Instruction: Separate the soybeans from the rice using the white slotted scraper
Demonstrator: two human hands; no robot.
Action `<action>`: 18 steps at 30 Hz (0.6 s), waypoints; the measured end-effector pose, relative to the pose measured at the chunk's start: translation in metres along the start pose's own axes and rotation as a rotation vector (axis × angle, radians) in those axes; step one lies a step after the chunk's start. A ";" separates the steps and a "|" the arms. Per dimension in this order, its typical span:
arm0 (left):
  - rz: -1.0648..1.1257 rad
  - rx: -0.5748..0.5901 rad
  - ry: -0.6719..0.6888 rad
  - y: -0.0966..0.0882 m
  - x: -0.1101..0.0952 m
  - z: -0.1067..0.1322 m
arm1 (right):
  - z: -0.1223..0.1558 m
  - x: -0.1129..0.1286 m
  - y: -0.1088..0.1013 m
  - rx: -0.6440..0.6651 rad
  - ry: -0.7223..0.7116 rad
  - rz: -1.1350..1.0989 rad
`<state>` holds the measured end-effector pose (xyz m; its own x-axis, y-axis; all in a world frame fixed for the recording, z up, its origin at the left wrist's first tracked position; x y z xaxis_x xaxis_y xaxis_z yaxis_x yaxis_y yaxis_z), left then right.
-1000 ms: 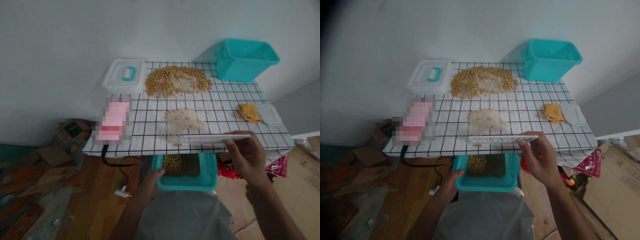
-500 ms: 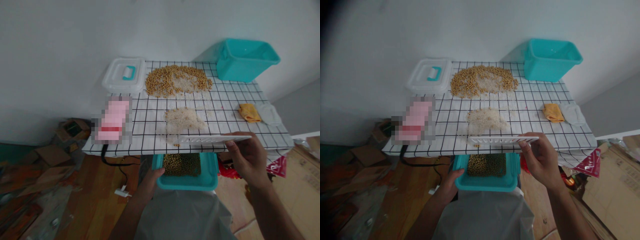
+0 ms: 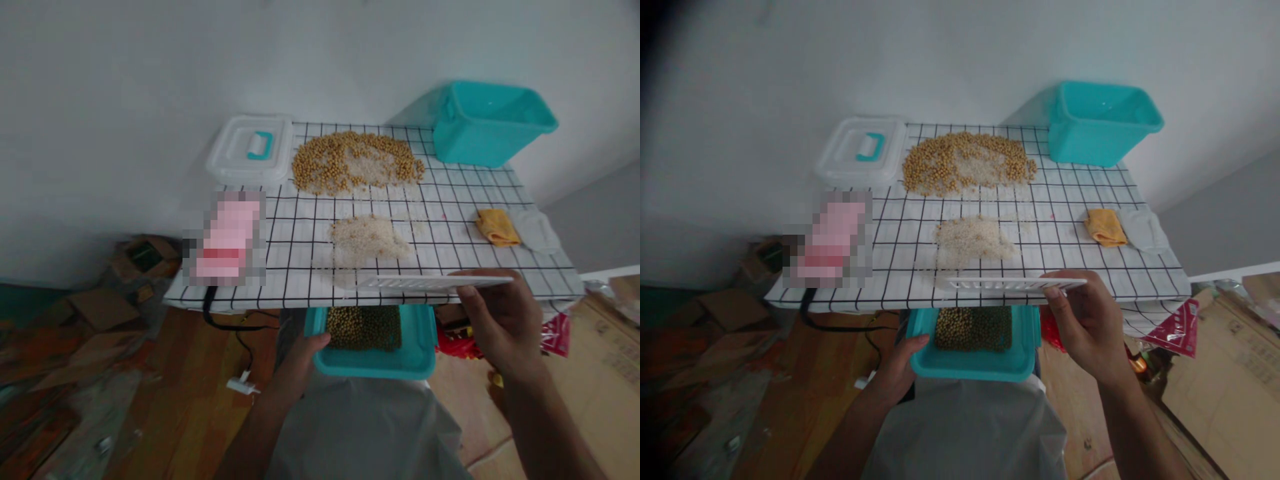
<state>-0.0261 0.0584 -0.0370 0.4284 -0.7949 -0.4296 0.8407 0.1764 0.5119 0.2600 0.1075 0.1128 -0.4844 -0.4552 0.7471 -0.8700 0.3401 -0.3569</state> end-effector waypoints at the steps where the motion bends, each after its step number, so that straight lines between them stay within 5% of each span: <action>1: 0.007 0.006 -0.004 0.001 0.000 0.000 | 0.001 0.000 -0.001 -0.007 0.004 -0.001; 9: 0.031 0.036 -0.034 0.003 0.003 0.000 | 0.005 0.008 0.017 0.115 0.028 -0.104; 18: 0.084 -0.008 -0.057 0.001 0.005 0.005 | -0.014 0.000 0.026 -0.016 0.049 0.001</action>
<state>-0.0248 0.0519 -0.0343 0.4777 -0.8090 -0.3425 0.8055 0.2477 0.5383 0.2389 0.1277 0.1116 -0.4797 -0.4143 0.7735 -0.8678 0.3541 -0.3485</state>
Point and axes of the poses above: each hand's wrist, its own z-axis away from the middle knuckle, its own y-axis out of the palm, x = y × z, the point moved 8 cm from there along -z, towards the middle knuckle, and after that the axes turned 11 degrees about -y, right-handed, at the moved point
